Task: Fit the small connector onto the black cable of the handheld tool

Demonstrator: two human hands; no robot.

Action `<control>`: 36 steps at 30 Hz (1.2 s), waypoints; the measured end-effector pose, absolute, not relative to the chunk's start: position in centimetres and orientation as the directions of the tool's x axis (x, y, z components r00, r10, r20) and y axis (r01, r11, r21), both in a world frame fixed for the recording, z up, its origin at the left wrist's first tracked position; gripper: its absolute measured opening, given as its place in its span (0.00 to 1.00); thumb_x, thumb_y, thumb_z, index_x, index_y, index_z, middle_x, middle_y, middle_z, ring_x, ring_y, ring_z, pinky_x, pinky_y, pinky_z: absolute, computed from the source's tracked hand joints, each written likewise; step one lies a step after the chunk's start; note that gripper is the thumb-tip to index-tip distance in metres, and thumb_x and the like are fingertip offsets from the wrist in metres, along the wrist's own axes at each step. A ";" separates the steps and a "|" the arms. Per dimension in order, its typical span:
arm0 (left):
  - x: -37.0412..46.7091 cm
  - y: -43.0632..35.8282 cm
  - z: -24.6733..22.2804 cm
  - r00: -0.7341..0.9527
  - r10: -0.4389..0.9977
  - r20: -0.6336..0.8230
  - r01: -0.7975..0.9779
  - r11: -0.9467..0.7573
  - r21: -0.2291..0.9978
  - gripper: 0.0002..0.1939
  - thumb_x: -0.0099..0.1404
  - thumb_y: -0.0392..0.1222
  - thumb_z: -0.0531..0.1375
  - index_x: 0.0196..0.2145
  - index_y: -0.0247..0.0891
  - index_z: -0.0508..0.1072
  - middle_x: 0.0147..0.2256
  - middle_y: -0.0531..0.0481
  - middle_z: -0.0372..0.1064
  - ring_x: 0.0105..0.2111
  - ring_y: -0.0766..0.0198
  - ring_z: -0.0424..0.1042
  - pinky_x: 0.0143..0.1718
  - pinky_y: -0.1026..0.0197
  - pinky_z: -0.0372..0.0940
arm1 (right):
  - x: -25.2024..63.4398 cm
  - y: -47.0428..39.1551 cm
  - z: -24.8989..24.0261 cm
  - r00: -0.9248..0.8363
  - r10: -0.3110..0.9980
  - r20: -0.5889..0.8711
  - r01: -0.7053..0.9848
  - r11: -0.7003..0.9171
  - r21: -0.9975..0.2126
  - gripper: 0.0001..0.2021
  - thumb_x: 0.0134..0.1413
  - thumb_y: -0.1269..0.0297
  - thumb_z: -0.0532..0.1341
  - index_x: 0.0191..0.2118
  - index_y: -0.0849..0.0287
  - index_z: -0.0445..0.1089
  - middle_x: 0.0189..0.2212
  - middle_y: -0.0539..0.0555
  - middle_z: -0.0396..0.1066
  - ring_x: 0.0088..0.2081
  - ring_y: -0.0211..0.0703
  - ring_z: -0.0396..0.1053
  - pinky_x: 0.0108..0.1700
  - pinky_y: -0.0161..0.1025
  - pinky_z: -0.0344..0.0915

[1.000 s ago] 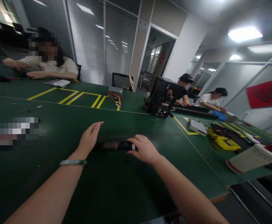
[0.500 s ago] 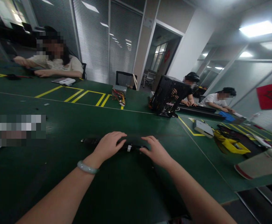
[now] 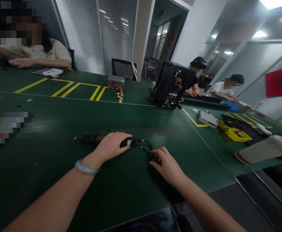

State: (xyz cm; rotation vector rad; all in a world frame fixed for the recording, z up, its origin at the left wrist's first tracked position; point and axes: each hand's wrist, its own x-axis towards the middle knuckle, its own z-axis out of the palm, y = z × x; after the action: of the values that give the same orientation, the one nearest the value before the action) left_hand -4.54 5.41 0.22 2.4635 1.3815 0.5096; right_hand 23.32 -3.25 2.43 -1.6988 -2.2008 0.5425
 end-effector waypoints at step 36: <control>-3.6 5.1 1.0 0.514 0.812 0.278 0.753 -0.582 0.306 0.21 0.66 0.45 0.54 0.57 0.50 0.65 0.53 0.50 0.66 0.54 0.53 0.64 0.54 0.48 0.58 | 21.8 8.1 0.8 -0.361 0.919 -0.156 0.625 0.115 -0.772 0.13 0.57 0.55 0.60 0.37 0.60 0.73 0.28 0.50 0.73 0.28 0.37 0.68 0.31 0.33 0.59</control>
State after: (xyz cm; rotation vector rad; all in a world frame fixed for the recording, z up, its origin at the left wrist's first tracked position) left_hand -3.55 5.07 1.05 2.6034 1.3552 0.5954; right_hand 21.84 8.09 0.84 -1.5043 -2.0381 1.1186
